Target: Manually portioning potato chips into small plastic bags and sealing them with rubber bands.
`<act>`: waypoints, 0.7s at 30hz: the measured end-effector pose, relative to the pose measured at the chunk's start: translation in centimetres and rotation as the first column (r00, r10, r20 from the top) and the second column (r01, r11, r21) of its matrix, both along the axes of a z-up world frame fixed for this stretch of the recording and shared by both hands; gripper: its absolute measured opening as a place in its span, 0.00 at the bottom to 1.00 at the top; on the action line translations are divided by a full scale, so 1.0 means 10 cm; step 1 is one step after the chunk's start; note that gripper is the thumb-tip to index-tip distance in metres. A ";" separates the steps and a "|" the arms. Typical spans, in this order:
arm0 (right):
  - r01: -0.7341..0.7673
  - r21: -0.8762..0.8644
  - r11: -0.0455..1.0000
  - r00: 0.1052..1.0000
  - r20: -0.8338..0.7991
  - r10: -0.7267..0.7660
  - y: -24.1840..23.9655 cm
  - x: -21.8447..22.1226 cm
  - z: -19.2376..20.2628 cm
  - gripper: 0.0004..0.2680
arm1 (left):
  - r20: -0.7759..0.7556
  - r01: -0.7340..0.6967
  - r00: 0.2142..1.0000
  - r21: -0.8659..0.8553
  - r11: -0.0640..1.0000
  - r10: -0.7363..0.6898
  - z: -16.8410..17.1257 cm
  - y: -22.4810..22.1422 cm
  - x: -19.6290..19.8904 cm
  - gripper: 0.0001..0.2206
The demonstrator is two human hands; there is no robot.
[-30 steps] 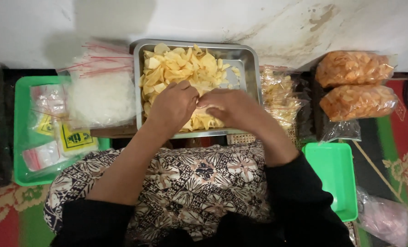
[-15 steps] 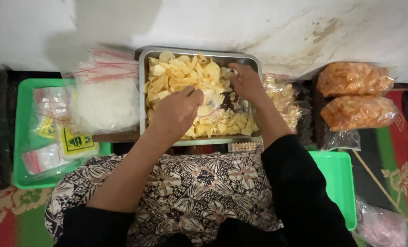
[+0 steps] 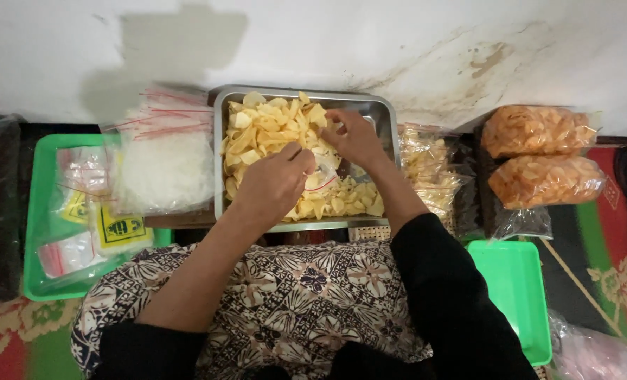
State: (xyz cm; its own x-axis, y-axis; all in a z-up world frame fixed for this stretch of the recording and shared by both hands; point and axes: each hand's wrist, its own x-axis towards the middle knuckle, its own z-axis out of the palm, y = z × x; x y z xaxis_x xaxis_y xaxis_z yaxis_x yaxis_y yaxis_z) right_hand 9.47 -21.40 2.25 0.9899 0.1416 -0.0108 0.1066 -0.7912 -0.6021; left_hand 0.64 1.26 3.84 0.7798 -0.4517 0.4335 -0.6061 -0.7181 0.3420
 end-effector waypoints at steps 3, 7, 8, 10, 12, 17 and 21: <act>0.015 0.064 0.998 1.000 0.003 -0.015 0.03 -0.01 -0.05 0.23 | -0.070 0.033 0.997 0.015 0.999 -0.032 0.10 0.00 -0.03 0.09; -0.014 0.084 0.996 0.999 0.038 0.011 0.01 0.05 -0.12 0.25 | -0.114 0.061 0.991 -0.032 0.998 -0.064 0.15 0.00 -0.05 0.11; -0.033 0.101 0.994 0.998 0.061 0.026 0.01 0.06 -0.13 0.24 | -0.154 0.070 0.985 -0.057 0.996 -0.078 0.19 0.00 -0.06 0.12; -0.051 0.117 0.992 0.996 0.084 0.042 -0.02 0.06 -0.19 0.22 | -0.195 0.079 0.976 -0.084 0.993 -0.094 0.25 -0.01 -0.08 0.12; -0.126 0.131 0.983 0.964 0.250 0.090 -0.06 0.07 -0.30 0.21 | -0.131 0.089 0.986 -0.109 0.990 -0.103 0.30 -0.02 -0.08 0.11; -0.115 0.165 0.979 0.963 0.260 0.069 -0.12 0.11 -0.29 0.16 | -0.069 0.146 0.986 -0.077 0.986 -0.151 0.38 0.03 -0.04 0.08; -0.036 0.191 0.981 0.970 0.241 -0.011 -0.19 0.18 -0.34 0.12 | -0.155 0.102 0.975 -0.333 0.937 -0.161 0.38 -0.01 -0.09 0.07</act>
